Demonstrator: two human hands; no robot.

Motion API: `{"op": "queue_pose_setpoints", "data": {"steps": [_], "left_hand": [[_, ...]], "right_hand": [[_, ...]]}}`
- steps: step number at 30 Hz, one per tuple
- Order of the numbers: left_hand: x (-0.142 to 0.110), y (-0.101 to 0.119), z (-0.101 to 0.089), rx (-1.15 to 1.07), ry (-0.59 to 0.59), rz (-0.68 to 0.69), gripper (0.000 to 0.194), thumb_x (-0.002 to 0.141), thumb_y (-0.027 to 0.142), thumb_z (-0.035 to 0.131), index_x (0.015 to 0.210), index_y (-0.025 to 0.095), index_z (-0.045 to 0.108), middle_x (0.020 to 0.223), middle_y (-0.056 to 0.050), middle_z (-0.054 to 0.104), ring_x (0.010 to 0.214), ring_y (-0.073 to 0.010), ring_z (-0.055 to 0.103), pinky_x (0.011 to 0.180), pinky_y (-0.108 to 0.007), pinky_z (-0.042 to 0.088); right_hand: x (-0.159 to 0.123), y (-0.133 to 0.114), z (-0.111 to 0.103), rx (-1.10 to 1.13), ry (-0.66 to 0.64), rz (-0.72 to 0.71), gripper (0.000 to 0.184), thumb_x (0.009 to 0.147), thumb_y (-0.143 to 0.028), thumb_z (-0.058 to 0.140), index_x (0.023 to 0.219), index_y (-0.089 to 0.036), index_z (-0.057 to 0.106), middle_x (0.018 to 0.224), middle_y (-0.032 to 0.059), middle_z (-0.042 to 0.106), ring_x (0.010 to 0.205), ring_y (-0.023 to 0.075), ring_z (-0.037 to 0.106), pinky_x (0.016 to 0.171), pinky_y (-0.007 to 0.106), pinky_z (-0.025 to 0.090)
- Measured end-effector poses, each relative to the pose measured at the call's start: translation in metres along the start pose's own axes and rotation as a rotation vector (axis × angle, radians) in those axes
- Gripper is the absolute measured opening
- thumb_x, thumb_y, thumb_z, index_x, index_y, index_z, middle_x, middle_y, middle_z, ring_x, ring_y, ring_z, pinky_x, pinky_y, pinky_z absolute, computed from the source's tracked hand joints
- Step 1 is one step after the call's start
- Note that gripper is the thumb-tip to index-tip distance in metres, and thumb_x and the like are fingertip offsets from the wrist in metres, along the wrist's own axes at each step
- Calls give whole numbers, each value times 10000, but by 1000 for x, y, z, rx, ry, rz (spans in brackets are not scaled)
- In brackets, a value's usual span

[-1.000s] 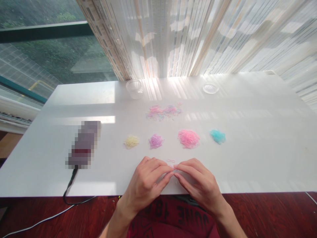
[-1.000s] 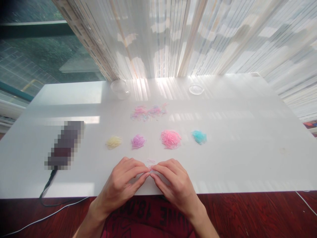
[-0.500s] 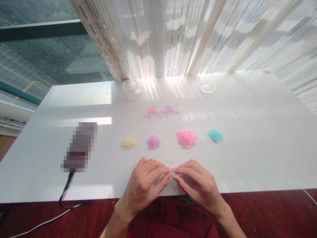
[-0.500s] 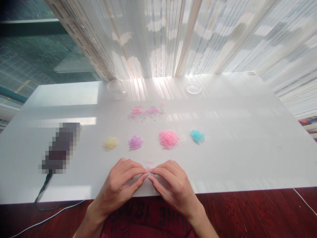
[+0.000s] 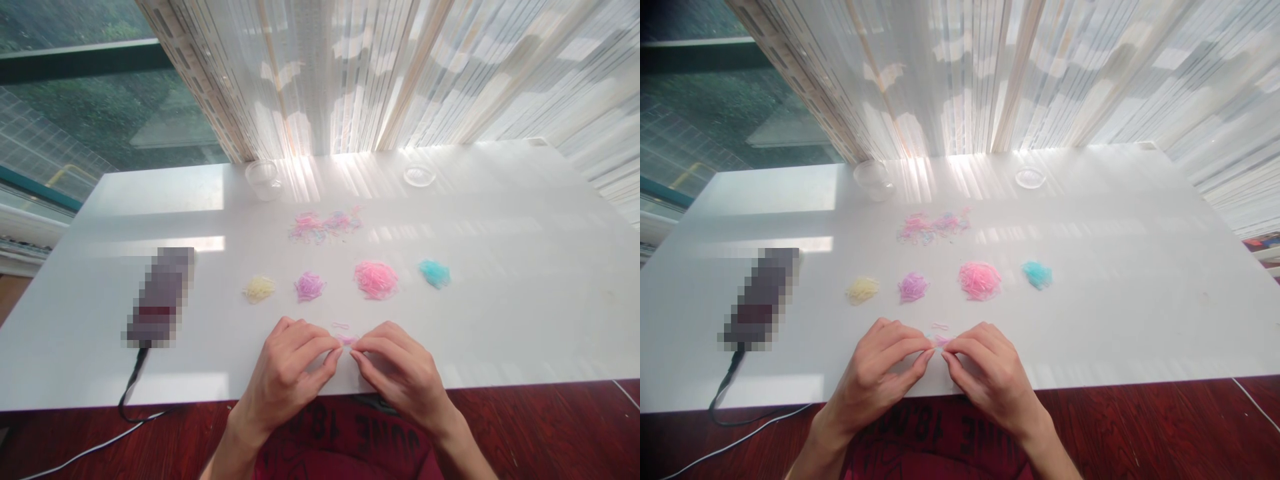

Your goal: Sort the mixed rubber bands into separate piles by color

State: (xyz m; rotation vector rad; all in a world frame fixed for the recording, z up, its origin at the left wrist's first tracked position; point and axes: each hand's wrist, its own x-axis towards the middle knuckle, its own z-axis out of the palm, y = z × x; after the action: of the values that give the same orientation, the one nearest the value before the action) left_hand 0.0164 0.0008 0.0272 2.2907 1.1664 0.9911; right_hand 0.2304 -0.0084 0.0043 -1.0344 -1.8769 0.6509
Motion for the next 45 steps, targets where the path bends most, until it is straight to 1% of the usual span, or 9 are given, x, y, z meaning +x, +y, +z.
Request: {"op": "queue_pose_setpoints", "data": {"steps": [12,27,34,45], "left_hand": [[-3,-2,1,-30,18,11,138,966,83,703,1017,210,711,865,4,764,762,-152,670,733,-327,435],[-4,-2,2,-65,10,-4,174,936,47,722,990,211,700,861,16,757,760,-148,663,743,-327,421],[-5,-5,-1,-98,-10,17,143,989,69,690,1035,204,701,891,5,773,776,-143,661,769,-327,410],[-6,-7,0,-103,-4,8,155,994,68,695,1052,211,714,914,8,770,801,-137,669,791,-324,396]], "right_hand": [[1,-2,-1,11,15,-8,157,964,-92,663,1047,-214,718,842,42,737,746,177,688,655,296,603],[2,-1,-2,32,2,-5,186,930,-39,647,1005,-208,670,833,30,700,759,170,655,669,281,568],[1,-1,-3,77,-8,3,186,932,-37,647,1003,-207,674,847,34,707,773,172,660,686,282,572],[3,-1,-6,163,-34,78,158,964,-88,666,1035,-220,713,881,33,731,817,168,684,734,269,579]]}}
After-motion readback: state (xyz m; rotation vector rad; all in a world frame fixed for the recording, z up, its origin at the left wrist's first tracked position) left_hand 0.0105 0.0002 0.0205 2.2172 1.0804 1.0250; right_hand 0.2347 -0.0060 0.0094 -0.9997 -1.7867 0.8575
